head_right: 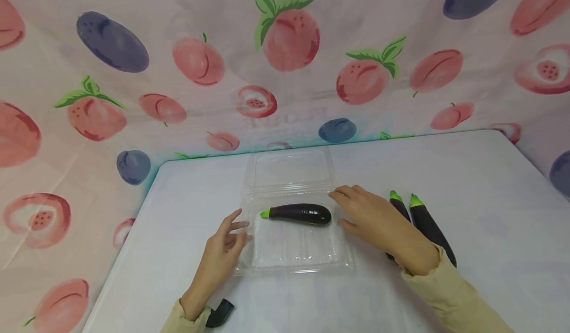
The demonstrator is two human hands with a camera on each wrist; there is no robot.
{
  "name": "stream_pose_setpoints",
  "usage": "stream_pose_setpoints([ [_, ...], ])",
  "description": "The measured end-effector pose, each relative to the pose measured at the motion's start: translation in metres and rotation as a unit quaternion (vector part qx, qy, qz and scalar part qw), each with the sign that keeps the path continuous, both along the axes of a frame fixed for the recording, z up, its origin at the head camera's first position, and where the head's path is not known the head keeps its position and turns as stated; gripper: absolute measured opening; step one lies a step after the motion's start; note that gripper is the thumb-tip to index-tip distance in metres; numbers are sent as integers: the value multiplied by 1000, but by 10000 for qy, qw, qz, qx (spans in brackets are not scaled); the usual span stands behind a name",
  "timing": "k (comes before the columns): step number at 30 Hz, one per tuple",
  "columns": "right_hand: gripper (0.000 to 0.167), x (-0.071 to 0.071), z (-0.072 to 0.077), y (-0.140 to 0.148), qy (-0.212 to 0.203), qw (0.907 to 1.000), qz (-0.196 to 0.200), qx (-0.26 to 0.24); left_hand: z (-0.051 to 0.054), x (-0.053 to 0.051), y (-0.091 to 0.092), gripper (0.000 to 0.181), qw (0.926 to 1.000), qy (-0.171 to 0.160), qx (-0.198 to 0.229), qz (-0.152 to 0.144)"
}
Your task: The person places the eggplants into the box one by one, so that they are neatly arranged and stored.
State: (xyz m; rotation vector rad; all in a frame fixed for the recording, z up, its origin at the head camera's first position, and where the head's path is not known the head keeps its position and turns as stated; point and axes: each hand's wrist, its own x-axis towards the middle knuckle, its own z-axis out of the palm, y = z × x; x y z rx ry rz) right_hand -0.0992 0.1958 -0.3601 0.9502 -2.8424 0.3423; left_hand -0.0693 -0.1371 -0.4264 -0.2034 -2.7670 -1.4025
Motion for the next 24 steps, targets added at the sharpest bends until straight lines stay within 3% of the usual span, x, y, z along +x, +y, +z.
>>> stream_pose_setpoints([
  [24, 59, 16, -12, 27, -196, 9968, -743, 206, 0, 0, -1, 53, 9999, -41, 94, -47],
])
